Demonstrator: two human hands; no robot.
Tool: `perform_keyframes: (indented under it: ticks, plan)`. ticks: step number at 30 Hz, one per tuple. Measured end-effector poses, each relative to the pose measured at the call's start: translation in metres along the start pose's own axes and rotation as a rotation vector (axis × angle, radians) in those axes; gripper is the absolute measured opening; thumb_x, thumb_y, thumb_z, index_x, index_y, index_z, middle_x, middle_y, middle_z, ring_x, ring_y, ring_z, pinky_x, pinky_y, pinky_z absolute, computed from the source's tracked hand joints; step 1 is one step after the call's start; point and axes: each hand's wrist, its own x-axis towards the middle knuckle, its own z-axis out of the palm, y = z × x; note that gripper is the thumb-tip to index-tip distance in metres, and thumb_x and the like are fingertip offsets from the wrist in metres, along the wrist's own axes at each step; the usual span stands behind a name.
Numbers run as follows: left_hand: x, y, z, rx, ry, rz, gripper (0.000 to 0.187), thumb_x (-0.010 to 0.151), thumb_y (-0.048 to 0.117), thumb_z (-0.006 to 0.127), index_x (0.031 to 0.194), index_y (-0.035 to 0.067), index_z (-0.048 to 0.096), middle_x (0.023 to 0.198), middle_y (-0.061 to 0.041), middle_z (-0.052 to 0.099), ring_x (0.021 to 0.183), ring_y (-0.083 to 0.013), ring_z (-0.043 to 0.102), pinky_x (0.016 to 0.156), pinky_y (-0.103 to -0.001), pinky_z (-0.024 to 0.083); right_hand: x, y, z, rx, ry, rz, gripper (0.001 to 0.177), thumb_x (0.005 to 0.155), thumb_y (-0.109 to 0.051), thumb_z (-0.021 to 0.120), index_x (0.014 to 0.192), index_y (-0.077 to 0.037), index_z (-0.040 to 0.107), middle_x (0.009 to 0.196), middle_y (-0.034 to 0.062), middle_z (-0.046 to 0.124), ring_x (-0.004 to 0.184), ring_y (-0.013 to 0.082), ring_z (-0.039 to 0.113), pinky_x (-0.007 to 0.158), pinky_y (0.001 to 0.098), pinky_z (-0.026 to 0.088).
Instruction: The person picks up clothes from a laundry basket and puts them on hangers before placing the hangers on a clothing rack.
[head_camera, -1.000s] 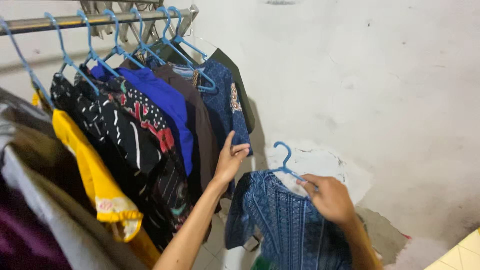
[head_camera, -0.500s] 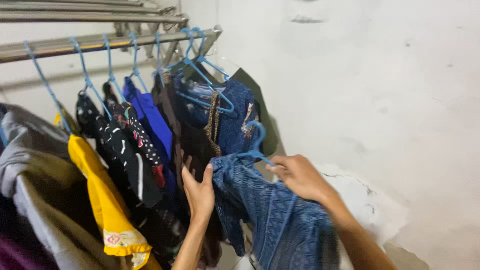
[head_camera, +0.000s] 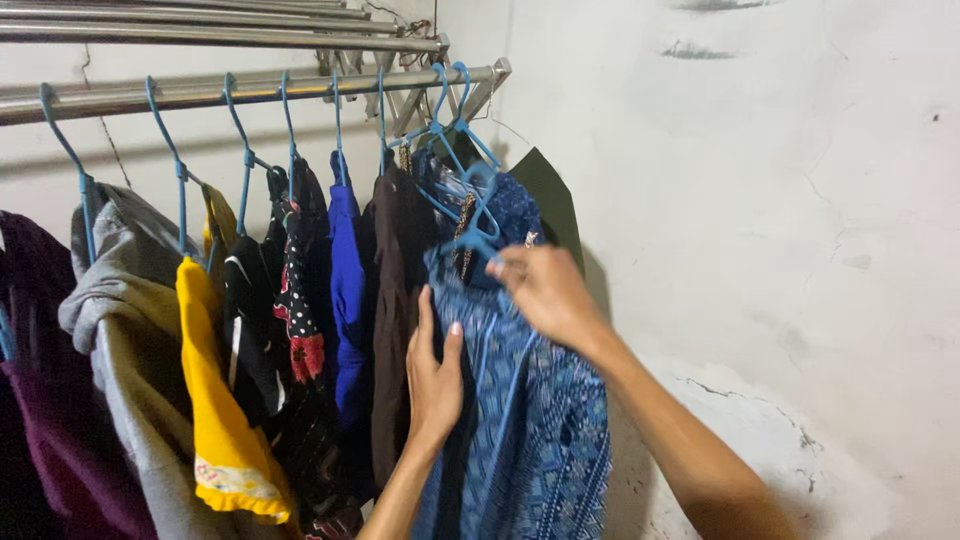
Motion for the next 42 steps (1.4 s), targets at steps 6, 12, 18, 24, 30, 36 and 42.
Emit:
perform_keyframes:
  ticks: [6,12,18,24,30,36,42]
  plan:
    - [0.012,0.016,-0.001,0.024,0.044,0.006,0.067,0.099,0.02,0.056,0.16,0.012,0.03,0.148,-0.026,0.054,0.138,-0.0351,0.053,0.115,-0.041,0.036,0.044,-0.019,-0.029,-0.163,0.224,0.061,0.02,0.097,-0.017,0.065,0.107,-0.005,0.078,0.065,0.0224,0.065,0.051,0.0343,0.061,0.056,0.0432,0.046]
    - [0.008,0.007,0.002,0.084,0.049,-0.001,0.07,0.098,0.022,0.058,0.16,0.011,0.029,0.143,-0.029,0.056,0.133,-0.0404,0.056,0.111,-0.044,0.038,0.088,-0.014,0.018,-0.48,0.233,-0.122,0.018,0.085,-0.011,0.067,0.097,-0.006,0.079,0.077,0.0238,0.071,0.074,0.0445,0.071,0.067,0.0531,0.056]
    - [0.003,-0.022,0.004,0.207,-0.07,-0.158,0.063,0.1,0.031,0.06,0.152,0.003,0.038,0.14,-0.03,0.058,0.133,-0.0411,0.055,0.112,-0.044,0.039,0.141,-0.004,0.041,-0.386,0.275,-0.082,0.017,0.088,-0.011,0.067,0.096,-0.003,0.078,0.081,0.0275,0.071,0.078,0.0473,0.071,0.069,0.0558,0.055]
    - [-0.002,-0.04,0.001,0.189,0.024,-0.223,0.069,0.098,0.034,0.06,0.15,-0.005,0.039,0.142,-0.031,0.055,0.134,-0.0435,0.052,0.113,-0.045,0.038,0.179,0.003,0.058,-0.474,0.346,-0.126,0.013,0.084,-0.011,0.069,0.083,-0.001,0.077,0.08,0.0278,0.071,0.079,0.0471,0.071,0.071,0.0557,0.056]
    - [-0.013,-0.051,0.007,0.23,-0.02,-0.089,0.074,0.098,0.032,0.061,0.151,-0.01,0.032,0.15,-0.034,0.043,0.139,-0.0451,0.043,0.115,-0.047,0.031,0.199,0.023,0.093,-0.527,0.369,-0.152,0.015,0.084,-0.013,0.07,0.078,-0.001,0.075,0.08,0.0276,0.071,0.077,0.0459,0.071,0.069,0.0557,0.056]
    - [-0.012,-0.048,0.004,0.187,-0.093,-0.183,0.072,0.098,0.037,0.06,0.149,-0.008,0.038,0.151,-0.03,0.046,0.142,-0.0404,0.044,0.116,-0.043,0.033,0.189,0.033,0.109,-0.363,0.255,-0.047,0.019,0.092,-0.02,0.065,0.097,-0.006,0.077,0.087,0.0273,0.072,0.086,0.0485,0.069,0.076,0.0572,0.053]
    - [-0.01,-0.059,0.003,0.142,-0.112,-0.252,0.07,0.099,0.04,0.056,0.15,-0.005,0.038,0.152,-0.029,0.045,0.144,-0.0373,0.042,0.117,-0.04,0.031,0.143,0.057,0.089,0.01,0.093,0.019,0.043,0.097,-0.041,0.068,0.129,-0.012,0.067,0.113,0.0257,0.072,0.112,0.043,0.067,0.095,0.0476,0.05]
